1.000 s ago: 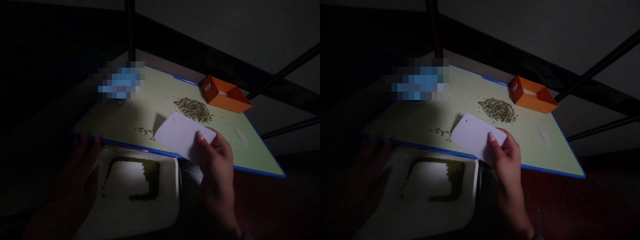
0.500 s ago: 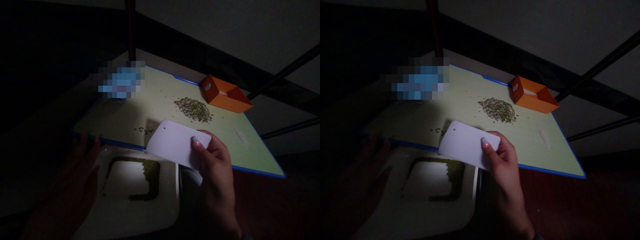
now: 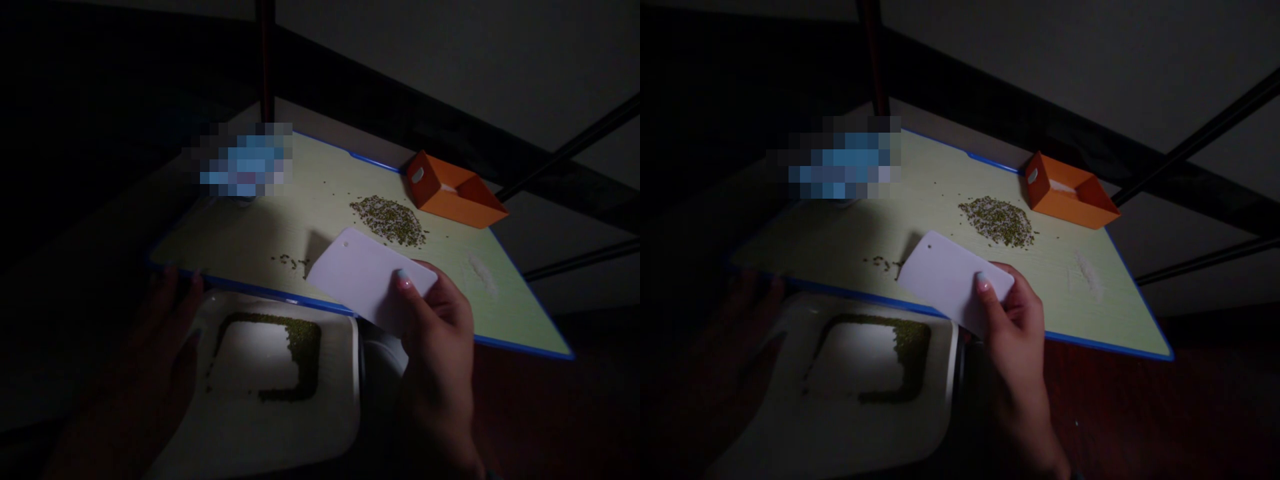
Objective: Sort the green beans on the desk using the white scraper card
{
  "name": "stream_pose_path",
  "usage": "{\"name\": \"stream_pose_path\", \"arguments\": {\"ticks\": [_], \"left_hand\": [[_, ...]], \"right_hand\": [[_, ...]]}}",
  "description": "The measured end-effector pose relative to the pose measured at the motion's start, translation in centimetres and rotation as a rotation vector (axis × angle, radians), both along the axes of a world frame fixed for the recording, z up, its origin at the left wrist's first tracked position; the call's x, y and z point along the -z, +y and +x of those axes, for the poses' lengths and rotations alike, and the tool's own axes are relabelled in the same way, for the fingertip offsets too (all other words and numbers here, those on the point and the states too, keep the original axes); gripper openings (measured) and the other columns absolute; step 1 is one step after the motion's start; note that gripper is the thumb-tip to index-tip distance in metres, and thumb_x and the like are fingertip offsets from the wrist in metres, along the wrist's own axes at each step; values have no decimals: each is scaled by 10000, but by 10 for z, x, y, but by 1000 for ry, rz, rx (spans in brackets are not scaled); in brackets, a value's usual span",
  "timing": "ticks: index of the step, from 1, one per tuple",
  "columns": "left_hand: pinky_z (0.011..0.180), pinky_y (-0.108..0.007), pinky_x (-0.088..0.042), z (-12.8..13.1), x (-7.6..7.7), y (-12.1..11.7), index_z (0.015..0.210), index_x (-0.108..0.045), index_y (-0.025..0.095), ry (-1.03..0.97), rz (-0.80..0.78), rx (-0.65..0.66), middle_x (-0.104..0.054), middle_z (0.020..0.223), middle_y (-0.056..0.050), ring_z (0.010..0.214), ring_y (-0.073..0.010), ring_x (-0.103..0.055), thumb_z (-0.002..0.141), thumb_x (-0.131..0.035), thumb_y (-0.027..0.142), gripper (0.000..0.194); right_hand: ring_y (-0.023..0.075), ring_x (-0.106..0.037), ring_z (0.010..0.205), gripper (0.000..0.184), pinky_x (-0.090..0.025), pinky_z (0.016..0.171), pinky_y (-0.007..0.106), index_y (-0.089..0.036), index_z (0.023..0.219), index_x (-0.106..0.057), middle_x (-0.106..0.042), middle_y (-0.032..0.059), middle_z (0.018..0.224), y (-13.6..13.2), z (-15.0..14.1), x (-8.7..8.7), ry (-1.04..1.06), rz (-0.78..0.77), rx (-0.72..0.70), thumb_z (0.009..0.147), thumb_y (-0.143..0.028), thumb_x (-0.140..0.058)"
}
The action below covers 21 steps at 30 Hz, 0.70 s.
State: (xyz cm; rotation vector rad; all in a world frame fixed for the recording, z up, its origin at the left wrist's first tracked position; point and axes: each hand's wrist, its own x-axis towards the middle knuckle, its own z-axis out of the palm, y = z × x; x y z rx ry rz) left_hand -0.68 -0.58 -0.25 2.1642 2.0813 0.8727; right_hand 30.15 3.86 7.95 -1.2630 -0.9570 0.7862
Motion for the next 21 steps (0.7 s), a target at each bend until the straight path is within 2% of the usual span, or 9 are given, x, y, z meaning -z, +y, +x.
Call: {"name": "stream_pose_path", "arguments": {"ticks": [3, 7, 12, 16, 21], "left_hand": [[1266, -636, -399, 0, 1, 1, 1571, -152, 467, -1, 20, 13, -135, 1766, 89, 1608, -307, -222, 963, -379, 376, 655], [1266, -607, -410, 0, 0, 2, 1570, -153, 470, 9, 46, 34, -142, 1764, 99, 1597, -297, -262, 958, -396, 368, 666], [1265, -634, -400, 0, 1, 2, 1570, -154, 469, 12, 14, 9, -142, 1763, 97, 1598, -298, -262, 964, -378, 377, 653], [1254, -595, -432, -3, 2, 2, 1572, -143, 467, 29, 22, 30, -108, 1764, 113, 1603, -289, -238, 960, -389, 386, 664], [1261, -591, -419, -3, 2, 0, 1568, -159, 472, 12, 7, 14, -120, 1762, 120, 1599, -285, -253, 962, -387, 400, 652]], "right_hand": [[134, -614, 652, 254, -477, 551, 226, -241, 936, -760, -719, -11, 786, 6, 3, 4, -32, 21, 36, 790, -424, -858], [131, -592, 620, 289, -477, 540, 237, -227, 927, -752, -709, -8, 773, 9, 4, 5, -22, 0, 27, 773, -448, -857], [111, -576, 584, 232, -458, 502, 209, -250, 922, -750, -686, -28, 740, 6, -1, 2, 8, -1, 14, 795, -419, -845], [96, -551, 544, 194, -424, 468, 193, -262, 917, -749, -670, -38, 716, 4, 0, 0, 16, 7, 17, 812, -402, -834], [101, -555, 556, 196, -443, 488, 203, -262, 908, -748, -669, -42, 708, 4, -2, 0, 22, -15, -22, 807, -405, -838]]}}
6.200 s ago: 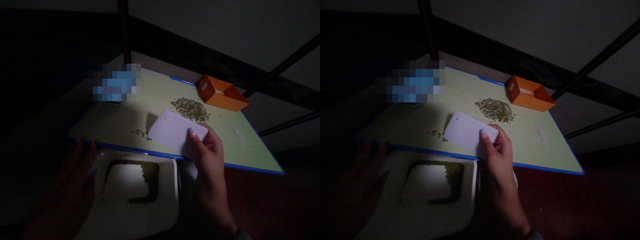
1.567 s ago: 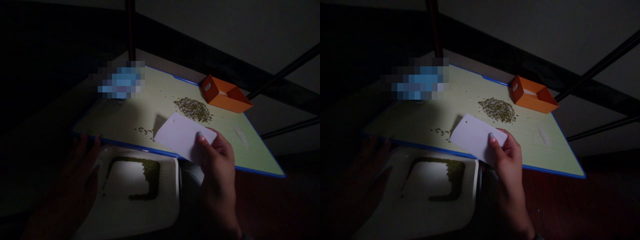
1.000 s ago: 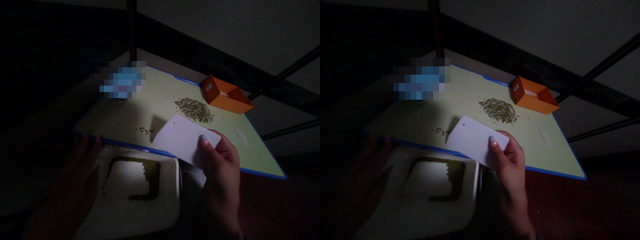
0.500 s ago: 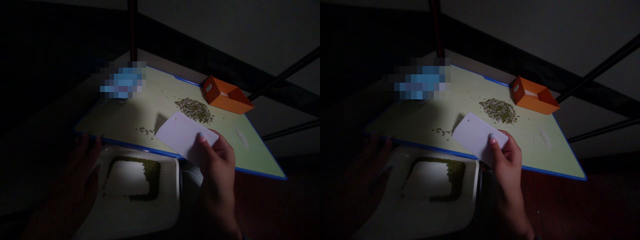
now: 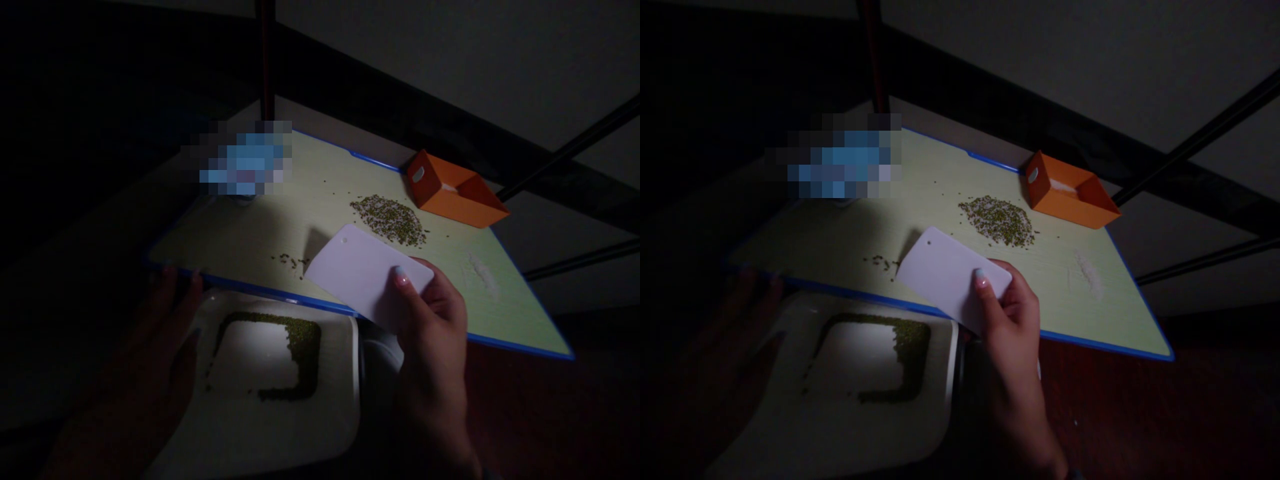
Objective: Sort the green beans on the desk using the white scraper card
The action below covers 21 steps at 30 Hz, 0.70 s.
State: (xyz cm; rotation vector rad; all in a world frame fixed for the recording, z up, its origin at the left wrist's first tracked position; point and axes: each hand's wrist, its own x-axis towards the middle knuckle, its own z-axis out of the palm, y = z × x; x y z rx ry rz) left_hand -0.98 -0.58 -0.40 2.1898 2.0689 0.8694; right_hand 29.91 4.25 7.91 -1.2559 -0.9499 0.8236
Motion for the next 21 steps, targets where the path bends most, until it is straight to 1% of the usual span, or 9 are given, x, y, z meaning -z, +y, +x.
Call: {"name": "stream_pose_path", "arguments": {"ticks": [5, 9, 11, 14, 16, 19, 21], "left_hand": [[1287, -594, -381, 2, -1, -1, 1569, -165, 463, -19, 4, -5, -131, 1765, 104, 1601, -279, -255, 963, -388, 389, 650], [1275, -588, -414, 3, -2, 0, 1570, -169, 456, -23, 21, -5, -139, 1768, 92, 1605, -289, -243, 960, -386, 386, 651], [1285, -592, -401, 3, -2, 0, 1574, -166, 446, -21, 12, 0, -133, 1772, 79, 1608, -298, -237, 954, -400, 378, 666], [1298, -587, -385, 4, -4, -1, 1573, -160, 456, -21, -3, 13, -127, 1772, 81, 1609, -298, -229, 950, -410, 361, 678], [1294, -592, -391, 5, -4, 0, 1569, -154, 473, -23, -13, -4, -126, 1771, 89, 1609, -296, -229, 953, -403, 360, 675], [1283, -610, -403, 5, -4, 0, 1574, -134, 468, -16, -20, -3, -110, 1774, 82, 1610, -307, -227, 953, -392, 360, 681], [1279, -611, -409, 4, -4, 1, 1576, -123, 463, -1, -6, 21, -107, 1775, 82, 1610, -309, -228, 950, -395, 353, 692]], "right_hand": [[108, -558, 591, 204, -436, 500, 206, -253, 923, -740, -681, -34, 744, 1, -1, 0, -22, 5, -21, 818, -406, -825], [124, -568, 629, 227, -451, 531, 218, -239, 892, -736, -670, -26, 743, 4, -1, 1, -49, 48, -35, 806, -426, -831], [130, -573, 647, 231, -451, 541, 220, -234, 906, -736, -674, -21, 758, 6, -3, 1, -57, 53, -51, 818, -429, -822], [123, -546, 623, 217, -425, 528, 215, -235, 924, -733, -659, -26, 746, 7, -5, 0, -58, 50, -89, 834, -416, -812], [121, -531, 600, 198, -410, 514, 218, -241, 929, -728, -655, -30, 743, 6, -6, -1, -47, 36, -107, 844, -404, -802], [129, -546, 606, 181, -410, 520, 229, -244, 930, -722, -667, -26, 758, 3, -5, -2, -35, 13, -135, 854, -393, -791], [134, -562, 620, 188, -413, 524, 229, -244, 923, -726, -676, -22, 763, 3, -2, -1, -35, 33, -138, 840, -393, -805]]}}
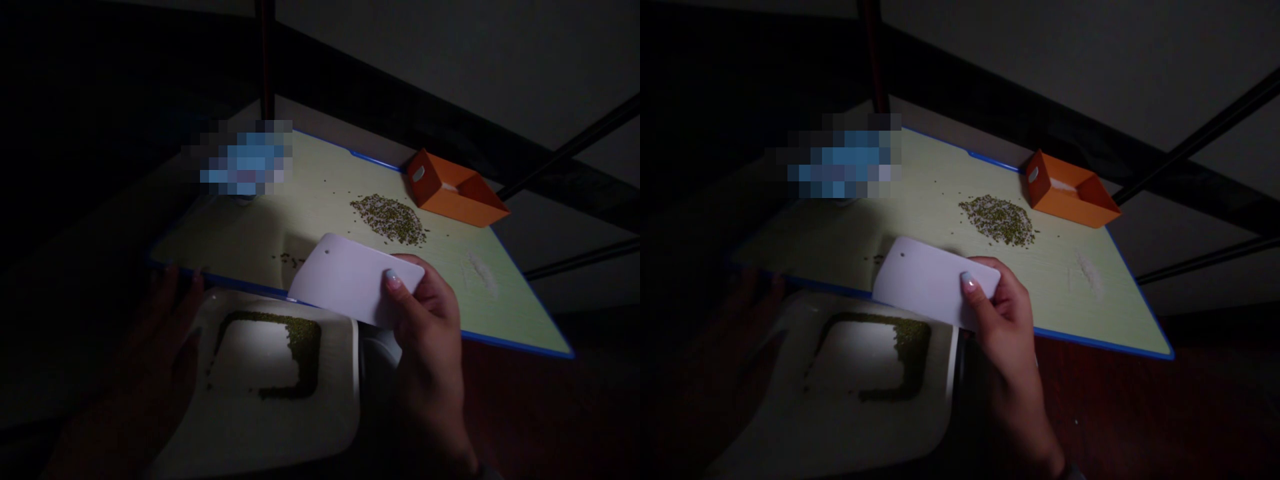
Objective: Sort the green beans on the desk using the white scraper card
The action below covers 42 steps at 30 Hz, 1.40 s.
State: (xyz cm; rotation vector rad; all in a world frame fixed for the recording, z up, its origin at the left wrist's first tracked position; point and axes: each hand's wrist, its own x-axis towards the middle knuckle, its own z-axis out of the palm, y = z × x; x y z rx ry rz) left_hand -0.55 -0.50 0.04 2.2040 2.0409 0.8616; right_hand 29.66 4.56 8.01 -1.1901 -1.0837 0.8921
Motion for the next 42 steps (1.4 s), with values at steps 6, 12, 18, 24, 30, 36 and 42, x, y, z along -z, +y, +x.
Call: {"name": "stream_pose_path", "arguments": {"ticks": [6, 12, 18, 24, 30, 36, 42], "left_hand": [[1267, -610, -426, 2, -4, 0, 1560, -132, 506, -22, -8, -37, -145, 1764, 103, 1600, -296, -257, 961, -388, 358, 668], [1260, -611, -433, 1, 1, 1, 1569, -124, 481, -1, -8, -28, -134, 1769, 80, 1605, -298, -240, 963, -386, 359, 671], [1287, -617, -390, 2, 0, -2, 1577, -135, 456, -2, 5, -18, -129, 1775, 57, 1609, -308, -240, 957, -395, 353, 680], [1266, -627, -423, 2, 1, 0, 1561, -131, 508, -37, -4, -32, -125, 1768, 100, 1603, -313, -239, 951, -383, 375, 673], [1177, -624, -524, -12, 10, 3, 1572, -123, 479, 43, -40, 3, -84, 1771, 80, 1576, -351, -295, 930, -425, 415, 712], [1175, -640, -523, -8, 8, 4, 1570, -121, 483, 21, 15, -21, -133, 1770, 70, 1572, -350, -309, 942, -388, 381, 691], [1216, -669, -471, -1, 5, 0, 1559, -148, 515, -32, -9, -33, -126, 1767, 107, 1591, -341, -270, 944, -363, 401, 661]], "right_hand": [[133, -579, 683, 180, -445, 604, 231, -262, 943, -743, -691, -29, 793, 3, 11, 5, -34, 126, 170, 837, -381, -826], [150, -577, 677, 180, -444, 583, 242, -243, 926, -740, -686, -14, 782, -2, 0, 1, -59, 47, 67, 869, -407, -785], [137, -574, 638, 141, -431, 541, 223, -256, 907, -755, -693, -22, 755, -9, -11, -8, -37, 11, -33, 860, -381, -800], [132, -639, 661, 39, -491, 561, 222, -304, 964, -759, -739, -38, 805, -22, -5, -11, -174, 131, 94, 928, -302, -743], [210, -780, 1073, 556, -656, 904, 341, -310, 1376, -636, -800, 5, 1245, -46, -9, -19, -733, 467, -246, 882, -59, -592], [218, -757, 1189, 533, -661, 980, 355, -169, 1388, -606, -793, 120, 1260, -41, -19, -19, -937, 691, -313, 877, -61, -499], [262, -775, 1149, 640, -684, 940, 405, -179, 1462, -564, -784, 140, 1273, -40, -13, -13, -986, 654, -255, 840, -45, -504]]}}
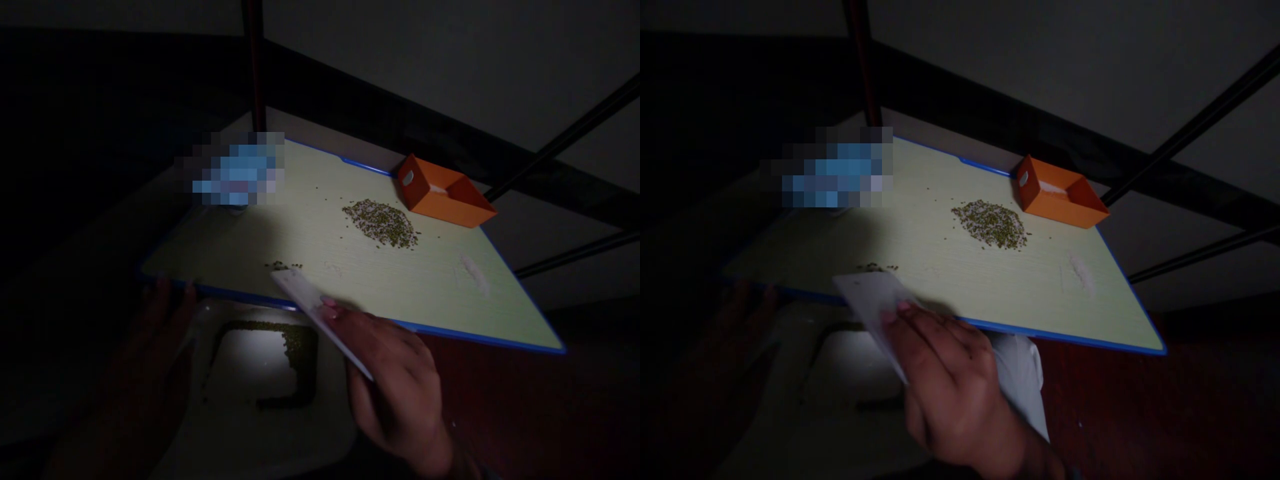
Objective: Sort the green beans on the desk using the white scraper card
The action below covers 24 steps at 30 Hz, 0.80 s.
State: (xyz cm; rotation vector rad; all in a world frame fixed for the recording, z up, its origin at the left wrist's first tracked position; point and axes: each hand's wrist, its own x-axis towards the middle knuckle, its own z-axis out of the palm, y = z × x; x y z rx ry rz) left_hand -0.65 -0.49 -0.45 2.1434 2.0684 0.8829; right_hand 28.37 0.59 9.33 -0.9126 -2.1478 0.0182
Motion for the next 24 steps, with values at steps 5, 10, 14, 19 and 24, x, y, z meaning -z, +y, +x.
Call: {"name": "stream_pose_path", "arguments": {"ticks": [5, 10, 14, 19, 24], "left_hand": [[1241, -651, -448, 1, 0, 0, 1563, -154, 502, -15, -21, -17, -119, 1769, 104, 1603, -326, -241, 945, -376, 416, 662], [1270, -644, -411, 0, -1, -1, 1556, -153, 521, -30, -1, -9, -114, 1766, 128, 1606, -310, -237, 945, -375, 412, 659], [1325, -650, -297, -1, 0, -2, 1569, -149, 484, -19, -5, -12, -119, 1772, 94, 1610, -307, -237, 948, -395, 396, 674], [1284, -696, -349, -3, 2, -2, 1562, -153, 502, -3, -4, -12, -122, 1767, 103, 1602, -329, -241, 955, -381, 417, 653], [1231, -669, -449, -2, 2, -1, 1567, -164, 478, 12, -2, -13, -119, 1766, 97, 1595, -333, -257, 958, -378, 417, 648]], "right_hand": [[247, -766, 1172, 691, -665, 988, 389, -221, 1485, -562, -769, 95, 1317, -1, 11, 6, 29, -15, 88, 826, -17, -526], [211, -770, 1158, 742, -665, 968, 338, -294, 1522, -537, -774, 37, 1315, 4, 19, 10, 82, 4, 149, 845, 8, -543], [195, -797, 1070, 723, -673, 911, 302, -339, 1515, -541, -798, 7, 1262, 2, 16, 10, 138, 26, 232, 875, -6, -580], [200, -796, 1074, 599, -672, 929, 317, -265, 1447, -577, -803, 24, 1249, 0, 4, 9, 147, 34, 200, 893, -37, -564], [164, -789, 1080, 407, -639, 986, 258, -143, 1277, -641, -823, 71, 1186, 7, -6, 8, 99, 107, 135, 908, -28, -514]]}}
